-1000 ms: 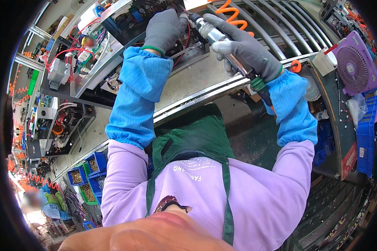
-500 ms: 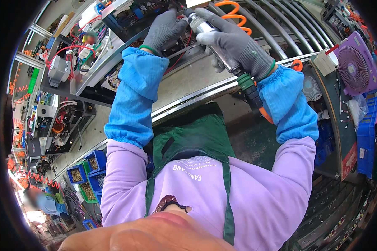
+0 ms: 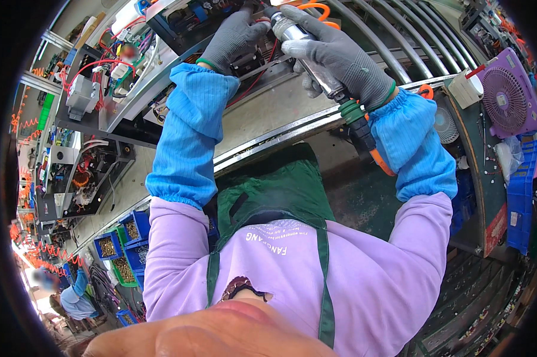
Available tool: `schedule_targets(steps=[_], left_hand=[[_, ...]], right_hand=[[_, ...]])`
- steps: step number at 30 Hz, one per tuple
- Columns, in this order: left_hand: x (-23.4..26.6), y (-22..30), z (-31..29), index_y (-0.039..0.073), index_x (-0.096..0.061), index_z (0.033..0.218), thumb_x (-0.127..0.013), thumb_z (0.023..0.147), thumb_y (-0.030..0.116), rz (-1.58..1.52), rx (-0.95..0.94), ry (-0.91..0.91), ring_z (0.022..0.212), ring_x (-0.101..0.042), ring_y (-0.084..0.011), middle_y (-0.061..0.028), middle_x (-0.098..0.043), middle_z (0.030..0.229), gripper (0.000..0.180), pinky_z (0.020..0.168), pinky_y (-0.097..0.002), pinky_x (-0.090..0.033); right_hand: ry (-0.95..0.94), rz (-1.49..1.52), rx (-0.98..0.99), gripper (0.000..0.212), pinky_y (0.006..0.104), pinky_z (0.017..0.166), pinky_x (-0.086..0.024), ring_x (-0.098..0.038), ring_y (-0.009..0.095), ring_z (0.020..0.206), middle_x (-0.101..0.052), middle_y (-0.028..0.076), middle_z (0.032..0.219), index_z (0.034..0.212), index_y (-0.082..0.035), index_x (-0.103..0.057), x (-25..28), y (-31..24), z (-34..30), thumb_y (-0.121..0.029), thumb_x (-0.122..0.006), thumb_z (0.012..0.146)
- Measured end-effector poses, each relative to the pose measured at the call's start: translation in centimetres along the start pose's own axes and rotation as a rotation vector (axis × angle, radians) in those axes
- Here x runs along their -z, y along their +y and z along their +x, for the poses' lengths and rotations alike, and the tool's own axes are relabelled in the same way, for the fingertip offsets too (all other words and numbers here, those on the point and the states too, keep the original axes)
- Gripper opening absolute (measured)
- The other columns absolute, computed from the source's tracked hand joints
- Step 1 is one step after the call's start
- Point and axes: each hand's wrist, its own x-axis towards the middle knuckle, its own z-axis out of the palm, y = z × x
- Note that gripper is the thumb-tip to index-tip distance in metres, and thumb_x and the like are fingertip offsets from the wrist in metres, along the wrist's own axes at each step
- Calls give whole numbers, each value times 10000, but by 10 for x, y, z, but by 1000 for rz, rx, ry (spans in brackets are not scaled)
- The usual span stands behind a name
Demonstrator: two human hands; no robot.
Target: Connecting wires and using a power screwdriver to assemble electronic components within a metal chassis on a factory assembly line.
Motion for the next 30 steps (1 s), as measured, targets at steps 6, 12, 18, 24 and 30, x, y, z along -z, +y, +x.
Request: schedule_targets(steps=[6,12,18,24,30], left_hand=[[6,-12,-14,-73,-511,1067,-582,798,292,-155,-412,171,834,-612,-397,-282,-611,861,459,727,-443,-475],[-1,-35,-119,16,-451,1295,-551,902,261,-348,50,-205,603,-543,-111,-55,-526,708,474,550,-274,-471],[-36,-88,-191,24,-474,1274,-550,901,221,-647,381,-330,631,-527,-90,-47,-570,816,428,570,-248,-452],[-32,-90,-210,12,-479,1257,-540,902,249,-537,303,-349,669,-565,-142,-83,-587,829,431,662,-309,-473],[-24,-114,-209,-9,-526,1179,-549,898,190,-503,398,206,682,-538,-93,-64,-584,875,345,597,-251,-444]], right_hand=[[119,-94,-243,302,232,474,-489,-566,130,581,-577,9,819,1128,-96,-497,-27,-45,-16,-203,-564,854],[-377,-640,-313,898,266,850,-428,-543,139,941,-552,78,1112,1438,-162,-275,65,25,-92,-13,-585,608],[-895,-1311,-952,604,334,658,-523,-648,210,714,-651,112,808,1322,-130,-447,94,95,-86,-134,-620,743],[-827,-1638,-890,360,414,867,-474,-614,351,963,-646,170,1031,1114,-61,-621,136,191,-52,-283,-493,862],[-755,-1683,-778,333,420,909,-444,-585,341,1039,-625,198,1072,1043,-55,-656,128,232,-43,-280,-536,827]])
